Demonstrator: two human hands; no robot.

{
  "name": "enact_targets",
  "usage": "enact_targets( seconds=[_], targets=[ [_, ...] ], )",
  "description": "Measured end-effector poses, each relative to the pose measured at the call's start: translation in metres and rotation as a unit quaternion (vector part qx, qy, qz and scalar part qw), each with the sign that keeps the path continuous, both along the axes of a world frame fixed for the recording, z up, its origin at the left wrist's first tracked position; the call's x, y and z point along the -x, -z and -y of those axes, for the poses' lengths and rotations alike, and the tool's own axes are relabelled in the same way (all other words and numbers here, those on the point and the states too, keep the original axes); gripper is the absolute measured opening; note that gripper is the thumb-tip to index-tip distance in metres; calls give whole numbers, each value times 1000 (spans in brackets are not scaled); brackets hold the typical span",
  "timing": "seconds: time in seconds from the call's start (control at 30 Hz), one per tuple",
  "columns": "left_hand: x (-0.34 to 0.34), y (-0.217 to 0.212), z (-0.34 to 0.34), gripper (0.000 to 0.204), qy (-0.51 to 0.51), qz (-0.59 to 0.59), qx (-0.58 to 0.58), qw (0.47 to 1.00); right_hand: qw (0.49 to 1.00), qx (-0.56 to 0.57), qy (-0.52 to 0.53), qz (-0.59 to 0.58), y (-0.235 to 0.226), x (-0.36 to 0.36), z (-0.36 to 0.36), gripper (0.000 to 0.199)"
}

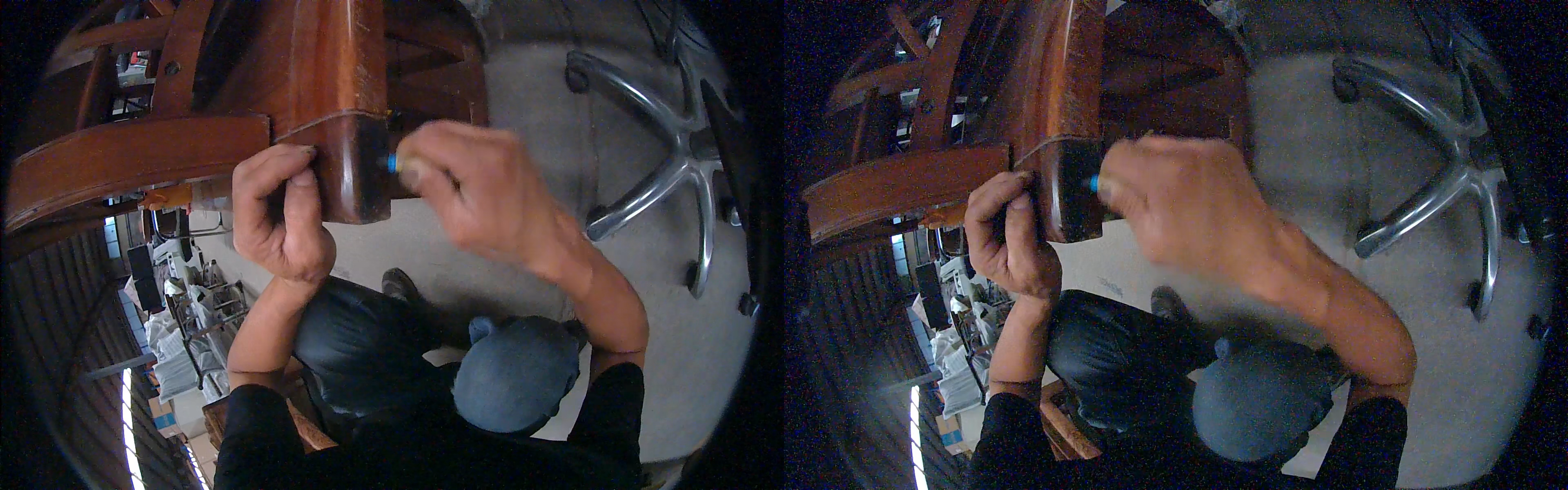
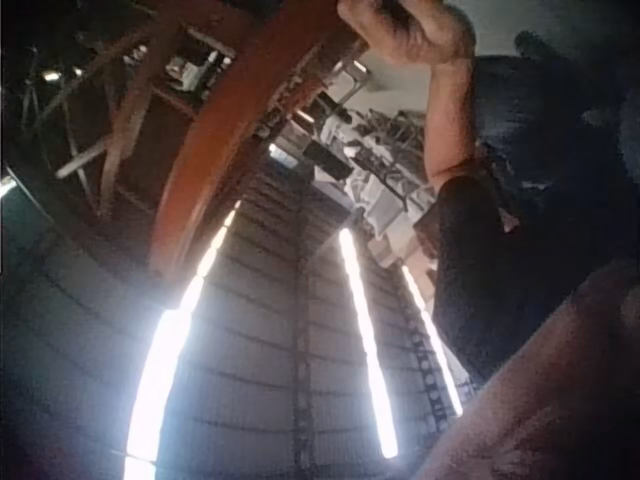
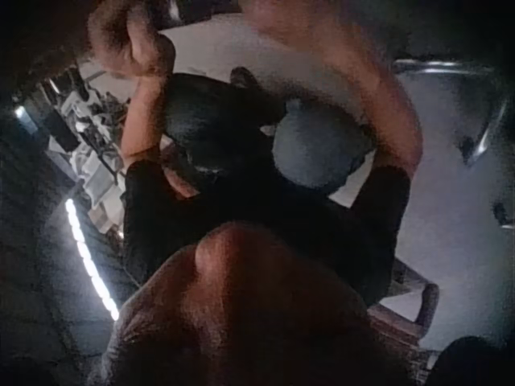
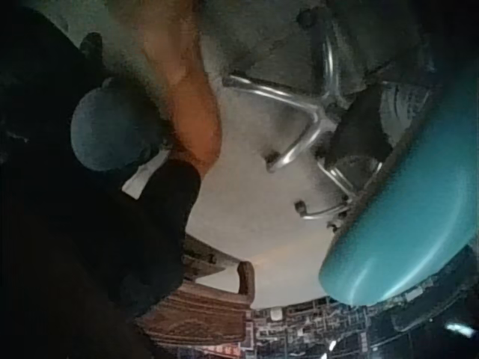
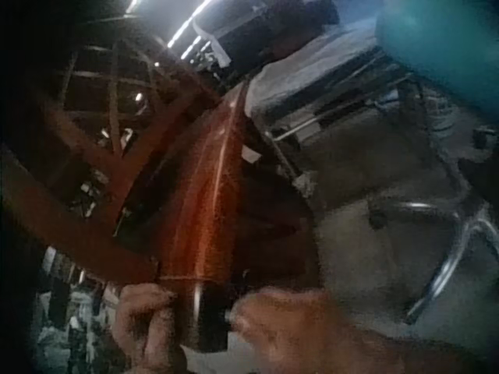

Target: The person applies a substance from a small tube to a damaged corner of a wooden furniture leg and then wipes the area with a white cloth. The person is sitting on the floor during the task.

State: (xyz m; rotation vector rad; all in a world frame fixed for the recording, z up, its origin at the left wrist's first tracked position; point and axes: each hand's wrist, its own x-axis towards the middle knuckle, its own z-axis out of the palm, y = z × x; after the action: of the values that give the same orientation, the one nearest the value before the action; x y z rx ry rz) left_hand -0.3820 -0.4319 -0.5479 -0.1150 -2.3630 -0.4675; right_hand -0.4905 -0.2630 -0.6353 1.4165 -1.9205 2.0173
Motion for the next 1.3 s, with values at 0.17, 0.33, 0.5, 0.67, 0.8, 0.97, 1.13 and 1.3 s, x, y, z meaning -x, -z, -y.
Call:
enact_targets(
  seconds=[0.17,0.33,0.5,0.67,0.8,0.97,1.13,1.3],
  targets=[
    [-1,-1,0,12,-17,21,14,1000,999,29,18,31,5,-2,2,13],
    [1,0,1,13,-8,12,6,1000,999,42,1,7,-1,-13,-3,8],
    [2,1,3,16,2,2,2,1000,997,60,9,-53,-1,-9,-3,17],
    [3,-1,0,13,-6,9,21,1000,998,49,21,-35,-3,-7,-3,18],
    [0,0,0,12,-17,16,9,1000,999,28,-11,-45,-8,-12,-10,19],
    [4,0,0,13,2,1,3,1000,997,33,8,-62,-10,-5,-8,18],
    [4,-1,1,13,-2,7,8,1000,997,27,-25,-63,-13,-16,-11,16],
    [1,-1,1,12,-16,15,9,1000,998,31,-20,-55,-13,-14,-11,15]
  ],
)
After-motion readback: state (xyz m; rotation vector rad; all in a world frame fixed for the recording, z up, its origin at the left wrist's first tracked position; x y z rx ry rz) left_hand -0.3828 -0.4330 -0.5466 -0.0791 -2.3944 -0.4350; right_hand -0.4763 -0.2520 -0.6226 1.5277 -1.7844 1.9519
